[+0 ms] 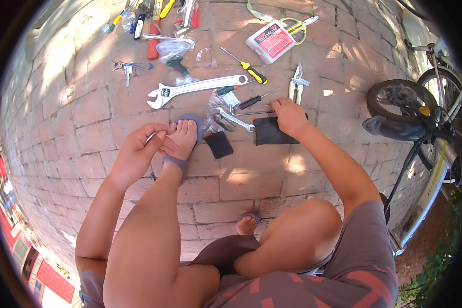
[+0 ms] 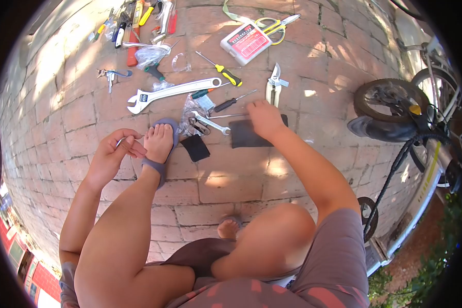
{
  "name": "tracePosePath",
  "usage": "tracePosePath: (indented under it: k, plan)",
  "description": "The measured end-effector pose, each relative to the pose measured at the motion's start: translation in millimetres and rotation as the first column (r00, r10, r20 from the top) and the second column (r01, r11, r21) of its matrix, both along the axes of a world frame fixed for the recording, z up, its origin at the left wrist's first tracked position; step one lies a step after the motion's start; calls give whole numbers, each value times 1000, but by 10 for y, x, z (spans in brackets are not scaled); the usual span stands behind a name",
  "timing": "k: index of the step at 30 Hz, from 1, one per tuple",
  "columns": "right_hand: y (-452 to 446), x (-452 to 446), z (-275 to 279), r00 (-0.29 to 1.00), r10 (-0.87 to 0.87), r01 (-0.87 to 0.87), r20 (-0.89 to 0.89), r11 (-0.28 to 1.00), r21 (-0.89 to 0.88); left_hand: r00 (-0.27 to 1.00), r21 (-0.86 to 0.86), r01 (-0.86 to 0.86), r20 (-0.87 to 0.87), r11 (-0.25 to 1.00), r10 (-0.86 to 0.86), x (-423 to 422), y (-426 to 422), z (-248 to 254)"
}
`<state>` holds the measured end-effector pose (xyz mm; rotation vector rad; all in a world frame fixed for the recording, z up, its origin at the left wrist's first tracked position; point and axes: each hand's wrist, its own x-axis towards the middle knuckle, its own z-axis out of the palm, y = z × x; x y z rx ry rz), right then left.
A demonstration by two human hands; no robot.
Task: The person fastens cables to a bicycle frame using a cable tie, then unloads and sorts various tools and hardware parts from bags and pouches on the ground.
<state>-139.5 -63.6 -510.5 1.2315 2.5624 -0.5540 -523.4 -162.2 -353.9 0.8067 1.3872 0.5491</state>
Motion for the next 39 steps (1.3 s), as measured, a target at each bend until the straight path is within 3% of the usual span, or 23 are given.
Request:
tracePosePath:
  k: [1,5,7,8,10,11,13,14,15,17,18,19,21,24,27,29,32,35,38,39]
  plan:
    - [-14,40,-28,1000,6,-6,4,1000,28,999,-29,48,-18,998,-49,-46,5,4]
    - [36,96,43,998,38,-40,43,998,55,997,-40,-53,-51,998,50,-126,13,58]
    - [85,110,136,996,87,-87,-30,996,17,985,-27,-85,-156,996,80,-162,12,36]
    - [98,87,174,992,109,-110,-68,994,1,981,-11,-167,-100,986,165,-164,4,-8]
    - [51,-64,427,976,-147,121,-159,979,-164,943,10,-332,13,943,332,-130,-30,-122]
    - [39,-172,555,944,-269,217,-193,943,-252,950,-35,-310,25,950,311,-126,-9,-129]
    - [-87,-505,736,744,-595,322,-304,718,-617,961,-139,-261,52,955,270,-66,-12,-114]
    - [-113,-726,830,607,-736,302,-300,563,-770,977,-136,-188,71,973,199,-32,-16,-144]
    - [-132,-958,946,591,-764,243,-260,475,-846,988,-132,-111,89,985,124,15,-13,-150]
    - [-241,-1402,1116,470,-820,82,-326,408,-909,986,-118,-104,119,988,118,230,51,-62]
    - [-294,-1585,1208,481,-810,54,-334,408,-911,984,-111,-97,139,989,112,295,82,-38]
    - [-318,-1707,1256,546,-757,85,-359,477,-875,976,-144,-127,160,981,150,295,104,-66]
    - [-358,-1844,1207,435,-793,47,-426,492,-869,953,-207,-188,199,960,229,271,148,-171]
    - [-352,-1810,1155,477,-728,0,-492,560,-828,966,-221,-217,94,951,242,251,178,-119]
    - [-207,-1492,781,821,-206,20,-533,942,-334,937,-7,-343,69,939,343,221,74,-338]
    - [-248,-1172,397,954,-8,1,-301,1000,-24,949,-32,-312,37,950,313,117,48,-370]
    - [-320,-943,16,974,-5,10,-225,1000,23,949,-135,-307,33,942,314,43,27,-391]
    - [-280,-913,32,974,68,-53,-215,996,75,936,-203,-333,49,921,349,48,13,-366]
    - [-179,-923,114,939,-27,77,-342,988,133,935,-207,-331,57,920,350,52,5,-392]
    - [-123,-969,223,904,-138,153,-404,988,4,937,-206,-327,57,922,345,44,5,-410]
